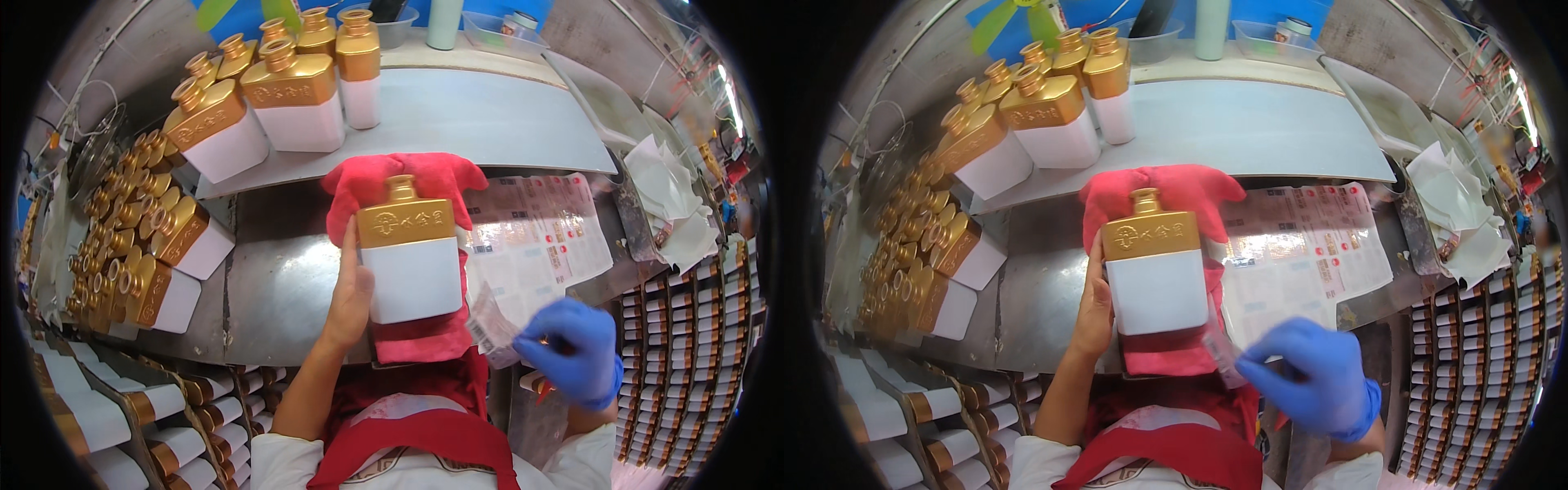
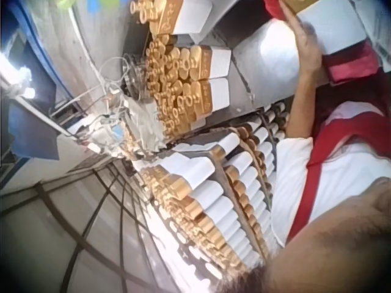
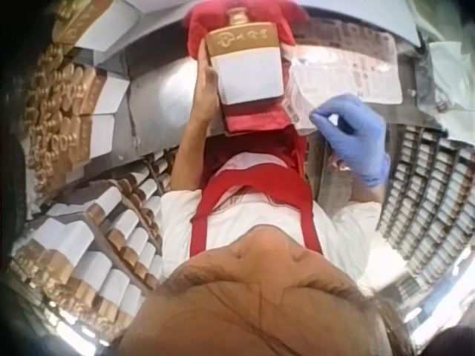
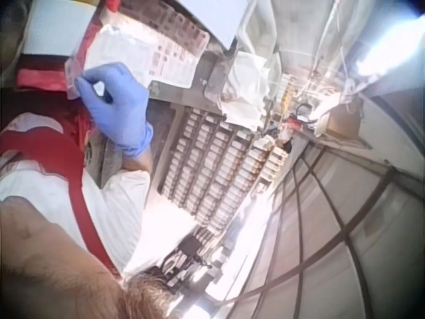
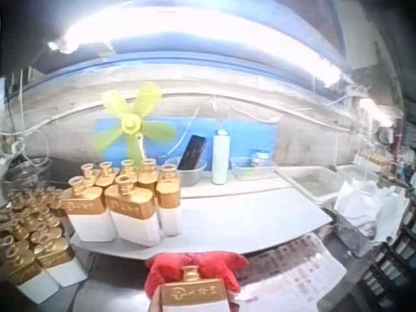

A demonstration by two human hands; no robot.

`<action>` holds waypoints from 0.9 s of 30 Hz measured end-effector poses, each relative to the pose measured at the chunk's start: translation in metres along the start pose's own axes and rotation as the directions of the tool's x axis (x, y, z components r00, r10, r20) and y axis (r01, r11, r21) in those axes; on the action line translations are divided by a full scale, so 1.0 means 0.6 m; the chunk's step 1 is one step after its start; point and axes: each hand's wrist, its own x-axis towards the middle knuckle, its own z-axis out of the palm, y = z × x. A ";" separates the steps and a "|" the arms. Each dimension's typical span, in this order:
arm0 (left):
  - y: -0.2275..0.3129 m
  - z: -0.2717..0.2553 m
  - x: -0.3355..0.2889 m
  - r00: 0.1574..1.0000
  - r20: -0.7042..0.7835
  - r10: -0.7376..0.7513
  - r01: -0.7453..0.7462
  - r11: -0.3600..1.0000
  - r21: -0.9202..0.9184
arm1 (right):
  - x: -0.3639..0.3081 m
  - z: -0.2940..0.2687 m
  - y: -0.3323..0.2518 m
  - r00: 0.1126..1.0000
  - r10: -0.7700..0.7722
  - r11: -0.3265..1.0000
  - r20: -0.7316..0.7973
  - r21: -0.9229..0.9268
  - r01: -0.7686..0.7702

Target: The person applies labels to white bottles with gold tops. They hold the bottle in a red cloth, peel a label from a sheet, and carefully align and smooth it onto the bottle's surface. The person wipes the bottle with a red cloth and places the finished bottle on a nearby table.

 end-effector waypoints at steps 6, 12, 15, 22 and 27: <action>0.001 0.009 0.001 0.999 0.033 0.031 -0.027 0.992 -0.127 | 0.109 0.079 0.069 0.970 0.175 0.945 0.166 0.249 -0.213; 0.012 0.030 0.009 0.997 -0.081 0.006 -0.009 0.999 -0.047 | 0.117 0.105 0.096 0.991 0.096 0.987 0.091 0.123 -0.107; 0.031 0.047 0.013 0.992 -0.117 -0.055 0.052 0.998 -0.030 | 0.120 0.109 0.099 0.993 0.100 0.990 0.069 0.091 -0.106; 0.023 0.036 0.009 0.992 -0.112 -0.059 0.060 0.998 0.007 | 0.122 0.121 0.097 0.995 0.089 0.988 0.039 0.120 -0.093; 0.024 0.036 0.009 0.994 -0.107 -0.011 0.021 0.995 0.094 | 0.132 0.129 0.096 0.994 0.111 0.988 -0.001 0.112 -0.110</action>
